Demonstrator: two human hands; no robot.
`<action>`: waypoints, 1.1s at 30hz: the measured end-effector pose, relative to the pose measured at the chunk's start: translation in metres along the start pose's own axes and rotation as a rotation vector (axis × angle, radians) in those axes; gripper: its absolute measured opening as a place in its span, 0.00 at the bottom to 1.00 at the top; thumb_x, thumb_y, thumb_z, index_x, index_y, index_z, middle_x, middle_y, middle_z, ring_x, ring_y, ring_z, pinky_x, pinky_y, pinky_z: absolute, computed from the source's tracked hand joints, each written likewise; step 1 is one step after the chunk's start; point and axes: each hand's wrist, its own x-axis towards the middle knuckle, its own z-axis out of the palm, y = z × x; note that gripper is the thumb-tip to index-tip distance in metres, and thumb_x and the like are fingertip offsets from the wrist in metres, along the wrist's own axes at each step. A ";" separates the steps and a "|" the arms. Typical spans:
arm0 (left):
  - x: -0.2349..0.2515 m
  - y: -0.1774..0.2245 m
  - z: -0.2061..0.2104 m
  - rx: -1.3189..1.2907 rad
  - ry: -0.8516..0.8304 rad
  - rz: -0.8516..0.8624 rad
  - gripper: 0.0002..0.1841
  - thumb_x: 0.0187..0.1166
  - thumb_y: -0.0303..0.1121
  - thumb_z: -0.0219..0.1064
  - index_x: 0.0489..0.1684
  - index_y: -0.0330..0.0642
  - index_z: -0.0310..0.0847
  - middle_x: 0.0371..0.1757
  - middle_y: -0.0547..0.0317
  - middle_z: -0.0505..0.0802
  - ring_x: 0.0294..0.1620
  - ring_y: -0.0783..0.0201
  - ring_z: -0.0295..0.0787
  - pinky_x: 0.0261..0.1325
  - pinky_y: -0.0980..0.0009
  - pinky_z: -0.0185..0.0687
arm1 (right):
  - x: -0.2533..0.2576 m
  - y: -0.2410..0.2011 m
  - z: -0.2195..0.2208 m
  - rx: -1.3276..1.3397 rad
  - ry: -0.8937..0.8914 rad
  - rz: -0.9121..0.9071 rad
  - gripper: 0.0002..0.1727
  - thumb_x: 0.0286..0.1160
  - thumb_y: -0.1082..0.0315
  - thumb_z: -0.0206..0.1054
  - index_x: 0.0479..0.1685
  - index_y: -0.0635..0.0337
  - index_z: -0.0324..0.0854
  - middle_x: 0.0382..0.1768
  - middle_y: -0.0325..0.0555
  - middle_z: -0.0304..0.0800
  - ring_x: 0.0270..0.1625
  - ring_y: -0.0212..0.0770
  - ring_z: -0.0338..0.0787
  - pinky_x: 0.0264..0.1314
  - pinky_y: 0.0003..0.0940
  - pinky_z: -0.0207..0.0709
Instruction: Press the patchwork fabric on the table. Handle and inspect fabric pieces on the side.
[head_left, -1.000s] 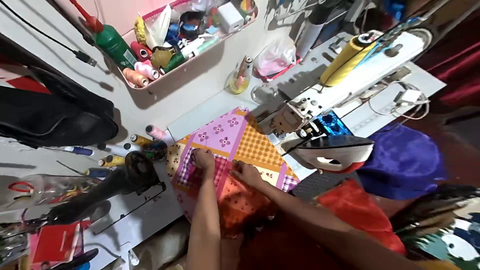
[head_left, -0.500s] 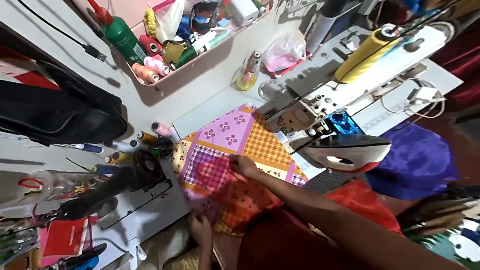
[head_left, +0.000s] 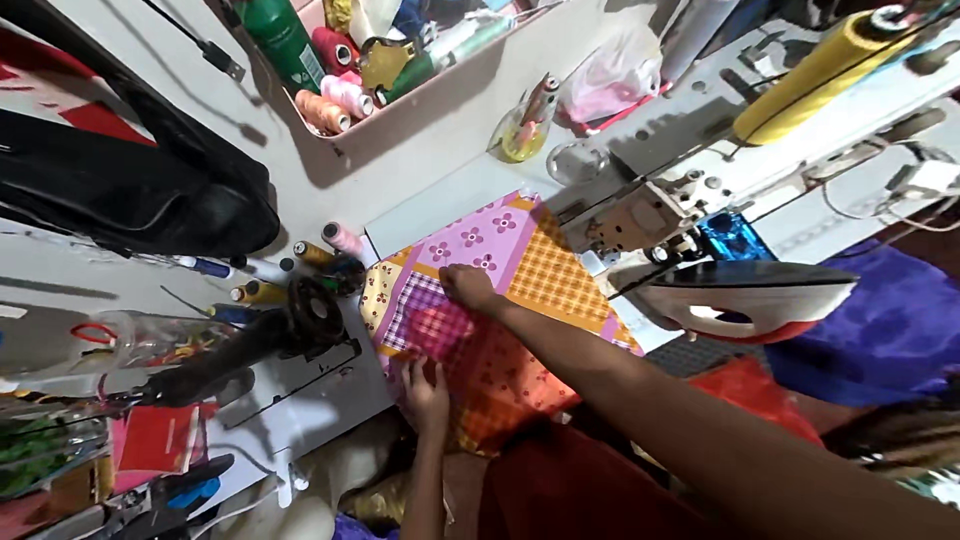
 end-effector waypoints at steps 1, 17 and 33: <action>0.014 0.006 0.000 0.040 -0.033 0.000 0.23 0.81 0.40 0.69 0.69 0.35 0.83 0.80 0.34 0.78 0.82 0.37 0.72 0.83 0.41 0.65 | -0.002 0.002 -0.002 0.000 -0.008 0.015 0.15 0.82 0.62 0.67 0.58 0.63 0.87 0.56 0.62 0.91 0.60 0.65 0.90 0.59 0.68 0.80; 0.129 0.010 -0.020 0.099 -0.355 -0.038 0.19 0.76 0.33 0.75 0.54 0.24 0.85 0.62 0.31 0.88 0.66 0.42 0.86 0.72 0.46 0.77 | -0.436 0.106 -0.052 0.035 -0.401 1.032 0.30 0.93 0.47 0.50 0.57 0.67 0.87 0.57 0.72 0.89 0.63 0.74 0.88 0.61 0.76 0.76; 0.184 0.106 -0.029 0.222 -0.366 0.444 0.18 0.89 0.35 0.61 0.62 0.28 0.84 0.57 0.31 0.91 0.63 0.34 0.87 0.70 0.35 0.75 | -0.235 0.054 -0.044 0.213 0.228 0.551 0.21 0.83 0.58 0.66 0.59 0.68 0.88 0.54 0.65 0.92 0.64 0.68 0.86 0.74 0.71 0.65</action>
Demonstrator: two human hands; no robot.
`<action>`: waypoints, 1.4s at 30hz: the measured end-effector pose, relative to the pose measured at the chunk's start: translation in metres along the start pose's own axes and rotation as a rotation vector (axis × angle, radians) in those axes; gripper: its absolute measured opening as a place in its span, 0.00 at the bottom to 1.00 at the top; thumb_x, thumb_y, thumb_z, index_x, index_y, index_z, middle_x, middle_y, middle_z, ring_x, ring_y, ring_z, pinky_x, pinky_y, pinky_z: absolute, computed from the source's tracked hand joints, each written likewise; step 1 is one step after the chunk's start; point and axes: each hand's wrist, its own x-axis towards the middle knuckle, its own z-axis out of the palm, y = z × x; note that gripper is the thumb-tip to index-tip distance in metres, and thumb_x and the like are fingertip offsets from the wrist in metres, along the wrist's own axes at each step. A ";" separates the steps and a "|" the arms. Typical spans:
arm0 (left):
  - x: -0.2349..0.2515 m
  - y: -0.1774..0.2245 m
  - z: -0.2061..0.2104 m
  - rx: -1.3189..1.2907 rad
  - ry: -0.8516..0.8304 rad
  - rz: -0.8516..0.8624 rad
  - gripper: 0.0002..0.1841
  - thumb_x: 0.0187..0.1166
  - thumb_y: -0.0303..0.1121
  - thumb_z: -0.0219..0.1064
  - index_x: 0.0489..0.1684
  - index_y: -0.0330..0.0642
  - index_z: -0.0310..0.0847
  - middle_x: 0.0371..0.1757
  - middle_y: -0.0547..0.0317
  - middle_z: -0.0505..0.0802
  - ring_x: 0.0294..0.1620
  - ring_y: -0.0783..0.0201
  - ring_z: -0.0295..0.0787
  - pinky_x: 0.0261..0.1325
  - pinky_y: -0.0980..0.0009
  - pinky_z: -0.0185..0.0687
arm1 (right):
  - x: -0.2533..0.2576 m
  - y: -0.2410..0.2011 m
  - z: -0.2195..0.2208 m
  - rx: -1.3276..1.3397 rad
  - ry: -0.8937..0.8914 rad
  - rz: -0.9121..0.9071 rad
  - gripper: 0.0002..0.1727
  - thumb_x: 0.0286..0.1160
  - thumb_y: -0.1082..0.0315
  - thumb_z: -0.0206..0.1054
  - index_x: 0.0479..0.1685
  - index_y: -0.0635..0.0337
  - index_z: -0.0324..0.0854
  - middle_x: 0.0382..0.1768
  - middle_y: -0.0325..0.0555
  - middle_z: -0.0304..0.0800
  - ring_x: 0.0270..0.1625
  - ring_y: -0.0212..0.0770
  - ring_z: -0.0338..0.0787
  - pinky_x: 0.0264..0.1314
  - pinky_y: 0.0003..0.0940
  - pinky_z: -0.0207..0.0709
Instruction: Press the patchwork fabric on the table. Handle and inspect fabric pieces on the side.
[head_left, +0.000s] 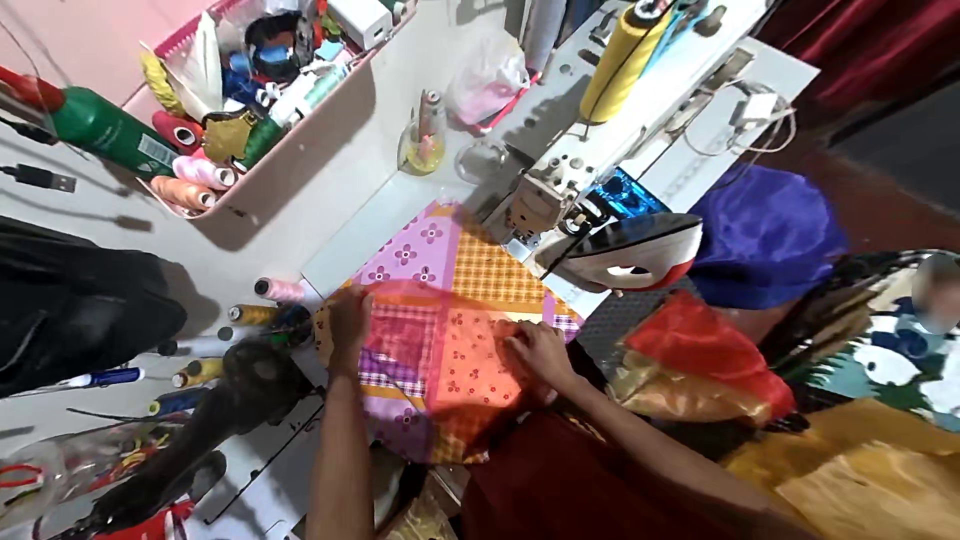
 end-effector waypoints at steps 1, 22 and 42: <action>0.012 0.004 0.000 -0.007 0.046 0.069 0.17 0.88 0.35 0.61 0.60 0.27 0.84 0.55 0.30 0.91 0.61 0.33 0.88 0.67 0.34 0.77 | 0.003 0.000 -0.005 0.019 0.058 0.003 0.21 0.83 0.57 0.67 0.56 0.69 0.88 0.50 0.65 0.93 0.60 0.69 0.88 0.71 0.72 0.66; -0.130 0.032 0.140 -0.180 0.239 -0.220 0.25 0.84 0.38 0.62 0.77 0.33 0.76 0.83 0.28 0.72 0.85 0.30 0.64 0.84 0.34 0.58 | 0.006 0.113 -0.128 0.538 0.512 -0.045 0.37 0.72 0.73 0.74 0.79 0.75 0.60 0.65 0.61 0.82 0.65 0.40 0.88 0.69 0.35 0.83; -0.164 -0.018 0.154 -0.150 0.287 -0.355 0.33 0.82 0.52 0.64 0.83 0.43 0.72 0.89 0.34 0.65 0.89 0.33 0.58 0.86 0.35 0.50 | -0.031 -0.049 -0.041 -0.135 -0.499 -0.107 0.34 0.91 0.55 0.57 0.92 0.56 0.57 0.63 0.66 0.88 0.63 0.63 0.90 0.71 0.62 0.77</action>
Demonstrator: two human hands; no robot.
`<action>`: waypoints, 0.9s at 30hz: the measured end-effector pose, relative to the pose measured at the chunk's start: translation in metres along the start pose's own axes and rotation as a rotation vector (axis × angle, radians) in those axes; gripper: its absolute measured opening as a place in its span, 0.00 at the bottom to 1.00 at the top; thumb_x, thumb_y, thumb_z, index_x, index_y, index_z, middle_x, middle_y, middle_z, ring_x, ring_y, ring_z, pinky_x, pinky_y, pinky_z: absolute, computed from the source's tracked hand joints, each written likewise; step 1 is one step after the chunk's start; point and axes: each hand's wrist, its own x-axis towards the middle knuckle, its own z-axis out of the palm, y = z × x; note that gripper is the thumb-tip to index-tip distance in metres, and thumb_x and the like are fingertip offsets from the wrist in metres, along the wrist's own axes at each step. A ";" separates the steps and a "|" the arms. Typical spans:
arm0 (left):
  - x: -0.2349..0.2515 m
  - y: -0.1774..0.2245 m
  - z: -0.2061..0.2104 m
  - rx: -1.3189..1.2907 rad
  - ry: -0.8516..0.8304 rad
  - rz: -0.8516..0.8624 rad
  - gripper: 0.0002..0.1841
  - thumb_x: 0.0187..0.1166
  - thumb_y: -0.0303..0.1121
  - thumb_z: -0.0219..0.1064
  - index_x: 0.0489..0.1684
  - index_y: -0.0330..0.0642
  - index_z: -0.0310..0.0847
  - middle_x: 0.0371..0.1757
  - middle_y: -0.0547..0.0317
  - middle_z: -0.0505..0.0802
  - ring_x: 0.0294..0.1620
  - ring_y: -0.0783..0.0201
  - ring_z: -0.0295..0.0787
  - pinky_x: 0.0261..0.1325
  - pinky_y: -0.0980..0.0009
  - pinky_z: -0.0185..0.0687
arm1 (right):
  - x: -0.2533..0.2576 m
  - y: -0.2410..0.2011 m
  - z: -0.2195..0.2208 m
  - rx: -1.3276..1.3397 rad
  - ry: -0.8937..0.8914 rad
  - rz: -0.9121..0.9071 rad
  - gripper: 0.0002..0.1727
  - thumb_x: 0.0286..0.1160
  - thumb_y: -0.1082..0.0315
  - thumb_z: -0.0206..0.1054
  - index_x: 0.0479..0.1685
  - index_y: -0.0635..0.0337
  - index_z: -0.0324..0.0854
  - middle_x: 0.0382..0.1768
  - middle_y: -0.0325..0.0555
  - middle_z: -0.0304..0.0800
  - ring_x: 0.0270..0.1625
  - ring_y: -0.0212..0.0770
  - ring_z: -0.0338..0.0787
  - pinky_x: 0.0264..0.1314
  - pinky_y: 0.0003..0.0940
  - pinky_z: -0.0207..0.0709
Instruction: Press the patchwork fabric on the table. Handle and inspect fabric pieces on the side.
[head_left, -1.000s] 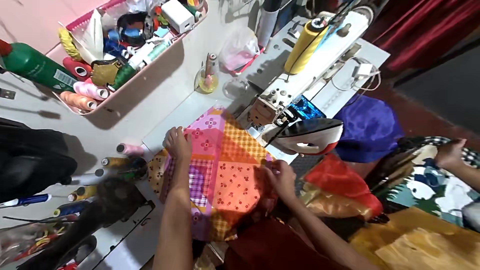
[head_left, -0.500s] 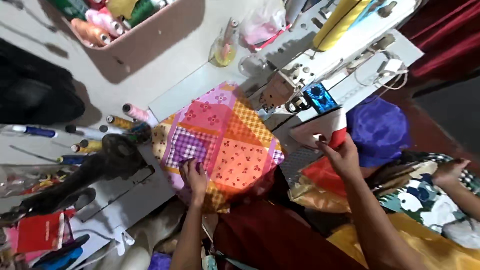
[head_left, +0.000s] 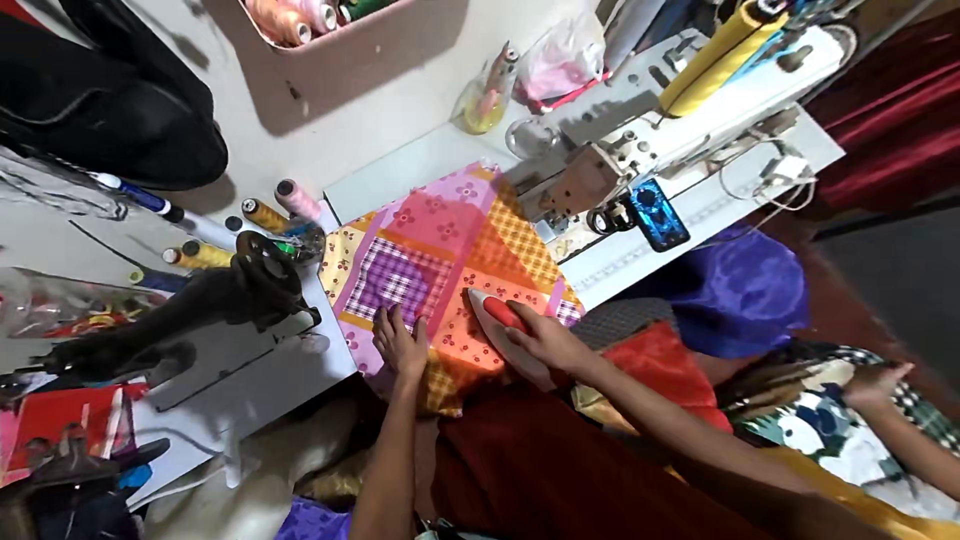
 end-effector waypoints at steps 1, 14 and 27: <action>0.000 0.000 0.002 0.003 0.009 0.002 0.31 0.84 0.50 0.62 0.83 0.42 0.72 0.89 0.33 0.65 0.89 0.33 0.58 0.86 0.35 0.51 | 0.007 -0.006 0.002 -0.023 0.017 0.005 0.33 0.92 0.54 0.56 0.92 0.57 0.59 0.63 0.66 0.88 0.64 0.64 0.90 0.72 0.61 0.77; 0.002 -0.018 0.040 -0.036 0.357 0.091 0.23 0.89 0.36 0.48 0.76 0.43 0.80 0.83 0.42 0.78 0.84 0.43 0.72 0.82 0.42 0.61 | 0.106 -0.075 0.011 -0.143 0.186 -0.175 0.27 0.91 0.52 0.57 0.81 0.58 0.70 0.44 0.65 0.91 0.44 0.65 0.93 0.47 0.64 0.85; 0.002 -0.027 0.030 -0.197 0.295 0.133 0.26 0.82 0.25 0.45 0.76 0.40 0.79 0.81 0.44 0.81 0.85 0.41 0.70 0.83 0.40 0.61 | 0.095 -0.105 0.053 -0.137 0.134 -0.152 0.27 0.91 0.49 0.56 0.80 0.55 0.71 0.44 0.63 0.91 0.47 0.66 0.93 0.45 0.67 0.84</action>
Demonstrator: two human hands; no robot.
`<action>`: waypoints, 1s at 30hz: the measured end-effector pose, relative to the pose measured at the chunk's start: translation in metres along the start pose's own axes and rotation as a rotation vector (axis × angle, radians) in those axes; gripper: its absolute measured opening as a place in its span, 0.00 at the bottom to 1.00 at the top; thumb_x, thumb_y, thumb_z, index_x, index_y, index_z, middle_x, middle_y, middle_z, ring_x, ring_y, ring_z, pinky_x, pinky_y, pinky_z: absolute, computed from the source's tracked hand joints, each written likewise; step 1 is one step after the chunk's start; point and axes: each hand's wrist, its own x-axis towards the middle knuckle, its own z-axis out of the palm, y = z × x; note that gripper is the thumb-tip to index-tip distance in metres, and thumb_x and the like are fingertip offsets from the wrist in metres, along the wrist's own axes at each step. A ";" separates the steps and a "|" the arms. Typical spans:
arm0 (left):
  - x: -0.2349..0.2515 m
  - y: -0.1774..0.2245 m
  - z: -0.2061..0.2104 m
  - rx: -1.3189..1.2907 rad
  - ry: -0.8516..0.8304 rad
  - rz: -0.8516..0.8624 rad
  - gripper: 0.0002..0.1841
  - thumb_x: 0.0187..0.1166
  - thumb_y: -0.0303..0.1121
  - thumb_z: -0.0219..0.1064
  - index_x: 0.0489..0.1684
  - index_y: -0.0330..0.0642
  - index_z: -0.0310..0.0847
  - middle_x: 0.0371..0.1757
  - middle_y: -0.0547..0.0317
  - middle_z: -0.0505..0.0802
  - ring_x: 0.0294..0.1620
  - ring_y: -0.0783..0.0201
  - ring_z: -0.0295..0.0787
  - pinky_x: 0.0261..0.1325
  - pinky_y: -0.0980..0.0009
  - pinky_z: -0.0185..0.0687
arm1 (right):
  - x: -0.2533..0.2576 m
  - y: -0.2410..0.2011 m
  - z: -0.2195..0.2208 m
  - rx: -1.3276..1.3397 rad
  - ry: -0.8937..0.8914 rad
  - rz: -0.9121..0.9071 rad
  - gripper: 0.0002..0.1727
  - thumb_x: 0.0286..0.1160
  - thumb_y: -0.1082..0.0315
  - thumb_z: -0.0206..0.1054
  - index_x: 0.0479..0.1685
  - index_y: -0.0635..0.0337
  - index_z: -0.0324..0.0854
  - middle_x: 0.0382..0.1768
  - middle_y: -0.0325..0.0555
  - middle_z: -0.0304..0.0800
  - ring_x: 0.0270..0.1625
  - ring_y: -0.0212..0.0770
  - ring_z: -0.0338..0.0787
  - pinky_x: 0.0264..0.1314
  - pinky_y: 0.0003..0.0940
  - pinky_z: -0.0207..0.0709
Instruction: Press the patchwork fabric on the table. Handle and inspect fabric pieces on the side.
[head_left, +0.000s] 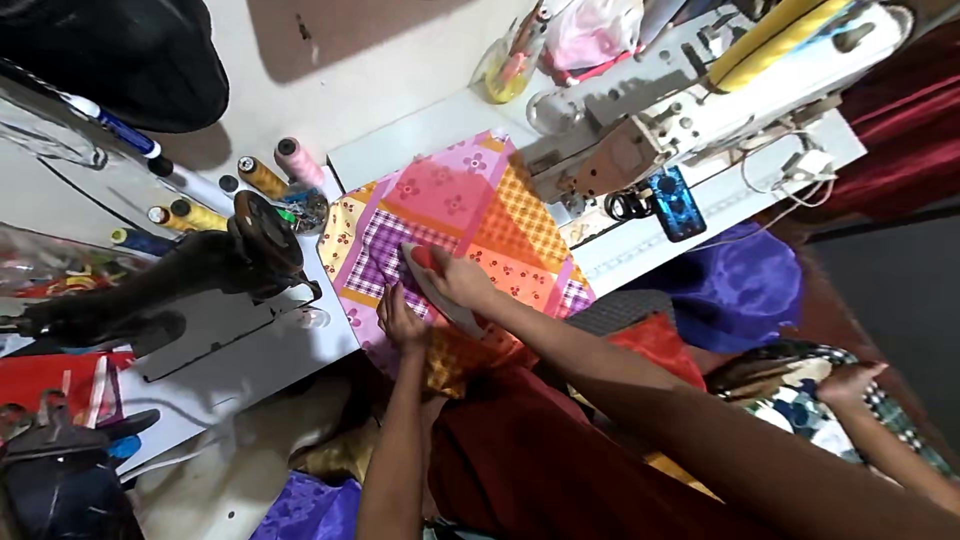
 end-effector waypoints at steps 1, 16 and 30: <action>0.003 -0.002 -0.005 -0.029 -0.030 0.005 0.26 0.82 0.24 0.46 0.76 0.38 0.79 0.80 0.42 0.81 0.84 0.41 0.71 0.84 0.41 0.61 | -0.007 0.001 0.005 -0.010 -0.043 -0.009 0.29 0.91 0.50 0.55 0.84 0.56 0.68 0.48 0.64 0.91 0.51 0.66 0.93 0.51 0.67 0.83; -0.001 0.044 0.019 0.422 -0.108 0.030 0.35 0.86 0.53 0.49 0.88 0.42 0.67 0.87 0.23 0.64 0.88 0.21 0.55 0.85 0.27 0.44 | -0.034 0.067 -0.057 -0.077 -0.080 0.109 0.33 0.93 0.49 0.49 0.92 0.57 0.59 0.59 0.67 0.90 0.62 0.67 0.90 0.67 0.66 0.78; 0.004 0.054 0.019 0.524 -0.284 -0.081 0.30 0.89 0.51 0.46 0.88 0.51 0.69 0.90 0.23 0.56 0.91 0.22 0.46 0.89 0.32 0.42 | 0.126 -0.034 -0.066 -0.079 -0.116 -0.014 0.26 0.92 0.49 0.54 0.78 0.57 0.71 0.54 0.66 0.90 0.59 0.68 0.90 0.56 0.69 0.81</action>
